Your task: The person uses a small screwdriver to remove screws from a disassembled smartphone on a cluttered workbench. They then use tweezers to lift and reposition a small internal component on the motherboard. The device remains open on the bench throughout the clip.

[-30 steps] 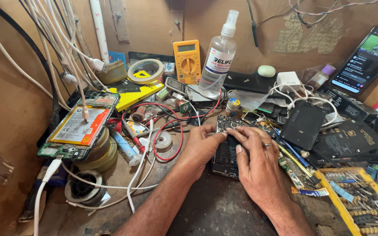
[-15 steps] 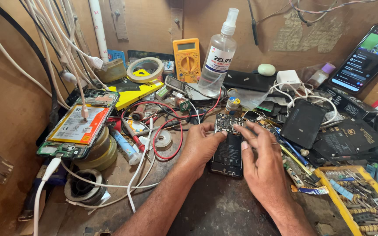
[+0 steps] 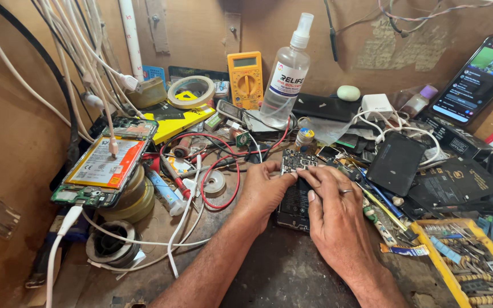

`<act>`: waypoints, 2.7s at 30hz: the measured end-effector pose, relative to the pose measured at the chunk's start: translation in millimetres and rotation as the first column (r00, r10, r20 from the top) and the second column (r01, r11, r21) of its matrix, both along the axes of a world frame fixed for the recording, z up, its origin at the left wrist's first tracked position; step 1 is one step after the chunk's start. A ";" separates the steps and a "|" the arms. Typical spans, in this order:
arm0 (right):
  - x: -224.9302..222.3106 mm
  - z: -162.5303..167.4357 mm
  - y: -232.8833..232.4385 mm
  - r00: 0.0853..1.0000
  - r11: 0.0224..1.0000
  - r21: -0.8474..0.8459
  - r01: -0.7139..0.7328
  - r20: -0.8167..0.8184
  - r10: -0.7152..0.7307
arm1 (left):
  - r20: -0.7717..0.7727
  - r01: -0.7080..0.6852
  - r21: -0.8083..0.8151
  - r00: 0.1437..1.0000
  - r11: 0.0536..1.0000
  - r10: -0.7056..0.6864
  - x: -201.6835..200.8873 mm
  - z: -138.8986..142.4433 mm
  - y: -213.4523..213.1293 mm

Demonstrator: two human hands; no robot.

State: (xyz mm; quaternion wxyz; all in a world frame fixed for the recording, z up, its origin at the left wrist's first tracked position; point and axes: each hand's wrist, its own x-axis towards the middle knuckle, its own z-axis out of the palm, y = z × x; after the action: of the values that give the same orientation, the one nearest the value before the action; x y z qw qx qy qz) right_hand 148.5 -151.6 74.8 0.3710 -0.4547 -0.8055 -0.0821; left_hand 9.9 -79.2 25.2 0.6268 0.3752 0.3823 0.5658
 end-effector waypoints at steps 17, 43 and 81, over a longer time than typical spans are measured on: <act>-7.9 2.1 -4.9 0.976 0.993 0.050 0.102 0.190 -0.110 | -0.007 0.009 0.004 1.000 1.000 -0.009 -2.0 0.6 -5.8; 14.6 -18.3 60.3 0.785 0.924 -0.344 -0.165 -0.614 -0.089 | -0.026 0.040 0.039 0.999 0.998 -0.039 0.1 -8.0 4.6; 6.6 -28.1 57.5 0.598 0.866 -0.384 -0.320 -0.791 -0.130 | -0.133 0.011 0.063 0.991 0.998 -0.002 1.4 7.7 -8.3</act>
State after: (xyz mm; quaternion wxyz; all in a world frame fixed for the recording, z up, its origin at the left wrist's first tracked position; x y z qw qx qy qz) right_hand 155.1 -94.1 46.7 0.5661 -0.4753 -0.5715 0.3563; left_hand 11.3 -87.5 32.8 0.5896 0.4329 0.4037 0.5495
